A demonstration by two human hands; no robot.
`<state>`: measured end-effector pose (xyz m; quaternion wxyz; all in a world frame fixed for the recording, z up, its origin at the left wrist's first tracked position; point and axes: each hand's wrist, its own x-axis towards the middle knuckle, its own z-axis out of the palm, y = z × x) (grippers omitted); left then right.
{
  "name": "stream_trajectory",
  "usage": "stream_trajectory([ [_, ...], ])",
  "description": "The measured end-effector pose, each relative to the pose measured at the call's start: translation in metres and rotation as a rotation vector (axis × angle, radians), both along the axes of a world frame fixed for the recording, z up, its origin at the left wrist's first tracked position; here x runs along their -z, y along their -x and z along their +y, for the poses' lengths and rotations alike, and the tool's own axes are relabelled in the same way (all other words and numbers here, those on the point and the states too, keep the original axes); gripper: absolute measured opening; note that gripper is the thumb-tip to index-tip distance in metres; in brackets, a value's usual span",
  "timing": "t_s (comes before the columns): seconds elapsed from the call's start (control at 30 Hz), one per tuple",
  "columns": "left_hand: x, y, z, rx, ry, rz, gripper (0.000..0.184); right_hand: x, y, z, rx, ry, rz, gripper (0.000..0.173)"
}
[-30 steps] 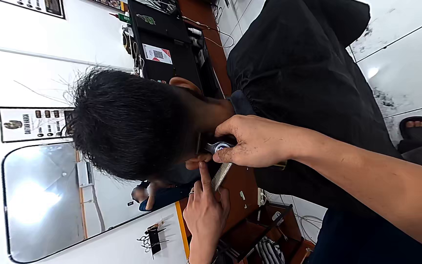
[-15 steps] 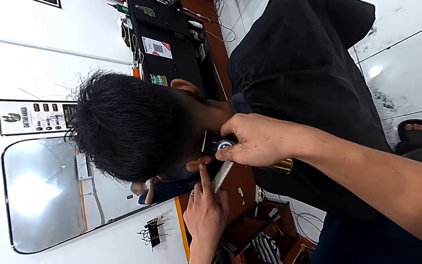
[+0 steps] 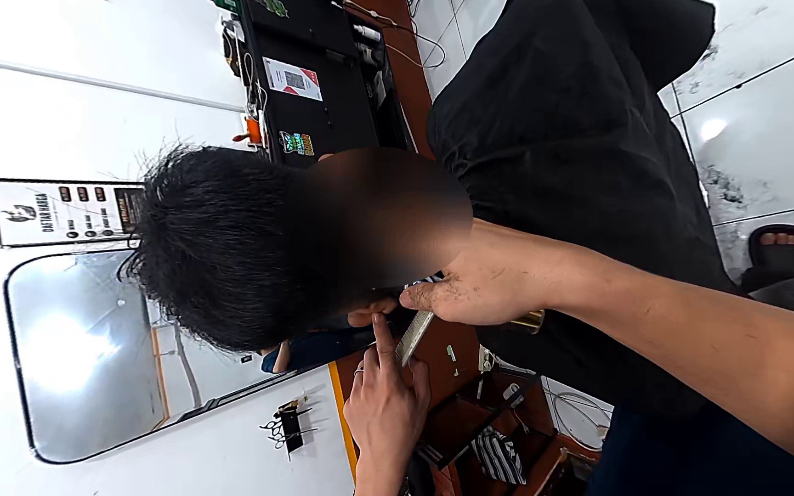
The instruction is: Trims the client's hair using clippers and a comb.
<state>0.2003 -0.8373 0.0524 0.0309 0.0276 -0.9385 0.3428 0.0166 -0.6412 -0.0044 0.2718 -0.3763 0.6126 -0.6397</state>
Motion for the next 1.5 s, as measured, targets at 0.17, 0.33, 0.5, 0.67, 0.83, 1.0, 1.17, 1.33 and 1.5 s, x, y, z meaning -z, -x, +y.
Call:
stream_trajectory([
  [0.17,0.0,0.001,0.001,-0.008,0.007,0.001,0.07,-0.001,0.003,0.003,-0.003,0.011,0.011,0.025],
  [0.33,0.0,0.001,0.005,-0.026,0.018,0.006,0.069,-0.002,0.008,0.006,-0.053,-0.015,0.059,0.023],
  [0.5,-0.001,-0.001,0.01,-0.062,0.017,-0.003,0.069,-0.001,0.011,0.008,-0.056,-0.006,0.08,0.023],
  [0.67,-0.003,-0.001,0.015,-0.093,0.006,-0.01,0.069,-0.003,0.014,0.01,-0.085,-0.034,0.037,0.024],
  [0.83,-0.004,-0.001,0.021,-0.124,0.009,-0.011,0.068,-0.003,0.017,0.01,-0.134,-0.049,0.052,0.025],
  [1.0,-0.007,-0.005,0.037,-0.126,-0.108,0.029,0.07,-0.002,0.017,0.016,-0.202,0.06,0.104,0.025],
  [1.17,-0.027,-0.011,0.079,-0.185,-0.754,0.077,0.028,0.021,0.047,0.066,0.109,0.447,-0.206,0.017],
  [1.33,-0.013,0.03,0.078,0.009,-0.553,0.375,0.023,0.023,0.05,0.103,0.365,0.569,-0.419,0.023],
  [1.5,0.015,0.03,0.063,-0.049,-0.575,0.344,0.025,0.024,0.02,0.12,0.408,0.44,-0.505,0.03],
])
